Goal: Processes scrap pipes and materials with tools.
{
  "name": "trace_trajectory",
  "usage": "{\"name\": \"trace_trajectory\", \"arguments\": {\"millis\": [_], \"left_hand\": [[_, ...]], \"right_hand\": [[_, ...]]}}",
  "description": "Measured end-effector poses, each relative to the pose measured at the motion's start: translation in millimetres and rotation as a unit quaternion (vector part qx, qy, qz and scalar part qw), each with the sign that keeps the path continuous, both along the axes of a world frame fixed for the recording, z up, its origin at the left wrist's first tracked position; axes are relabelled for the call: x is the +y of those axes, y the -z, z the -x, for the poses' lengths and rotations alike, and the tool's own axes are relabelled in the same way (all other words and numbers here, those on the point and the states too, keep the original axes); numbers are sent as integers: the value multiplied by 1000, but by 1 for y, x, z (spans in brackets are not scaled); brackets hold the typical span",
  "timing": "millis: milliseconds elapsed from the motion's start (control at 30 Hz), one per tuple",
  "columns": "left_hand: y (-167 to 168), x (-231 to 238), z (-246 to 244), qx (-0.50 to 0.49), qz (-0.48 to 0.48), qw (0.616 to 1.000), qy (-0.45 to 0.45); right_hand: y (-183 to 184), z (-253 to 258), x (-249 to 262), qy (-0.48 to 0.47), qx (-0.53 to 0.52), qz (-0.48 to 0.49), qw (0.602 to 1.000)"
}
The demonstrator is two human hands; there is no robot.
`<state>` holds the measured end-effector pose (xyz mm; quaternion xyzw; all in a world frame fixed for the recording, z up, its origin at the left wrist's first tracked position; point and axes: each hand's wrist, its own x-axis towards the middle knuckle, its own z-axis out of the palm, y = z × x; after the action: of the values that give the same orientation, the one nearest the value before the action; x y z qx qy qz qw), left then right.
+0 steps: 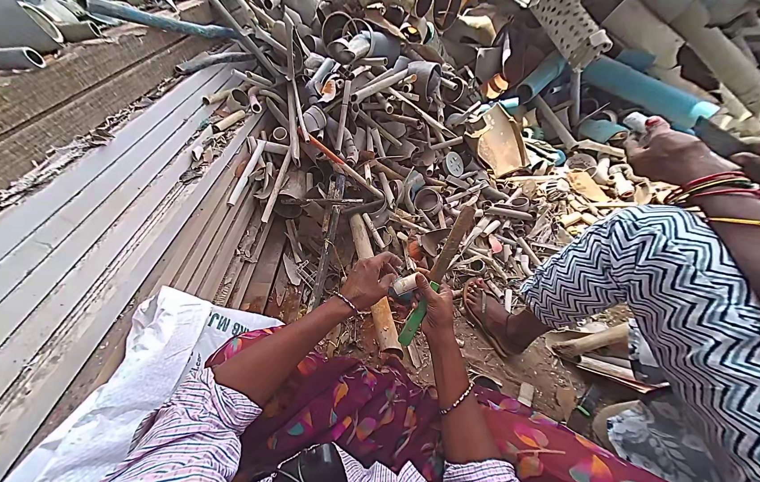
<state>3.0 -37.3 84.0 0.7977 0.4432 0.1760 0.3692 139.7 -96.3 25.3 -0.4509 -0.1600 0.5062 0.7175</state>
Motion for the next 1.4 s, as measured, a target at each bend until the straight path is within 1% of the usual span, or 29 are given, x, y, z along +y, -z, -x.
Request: {"name": "trace_trajectory", "arguments": {"millis": [167,300,600,733,867,1100,1233,1333,1400], "left_hand": [[3,-1,0,4,-3,999,41],[8,-2,-2,17,-14,999,49],[11,-15,-11,31,-3,999,13],[17,-15,-12,4,-3,1000,-10],[19,-12,-11,10,-2,1000,3],[21,-18,-12,15,-47,999,7],[15,-15,-13,45,-29,998,34],[1,-17,-10,64,-24,997,47],[-13,-22,-4,61,-25,997,45]], "right_hand": [[0,-1,0,2,5,-17,1000],[0,0,-1,6,1,-22,1000],[5,4,-1,17,-10,-33,999],[6,4,0,29,-8,-33,999],[6,4,1,27,-12,-29,999],[6,7,2,31,-2,-27,999],[3,10,2,26,-16,-30,999],[3,11,-1,8,-34,-66,997],[-1,13,-5,-6,-60,-96,994]]}}
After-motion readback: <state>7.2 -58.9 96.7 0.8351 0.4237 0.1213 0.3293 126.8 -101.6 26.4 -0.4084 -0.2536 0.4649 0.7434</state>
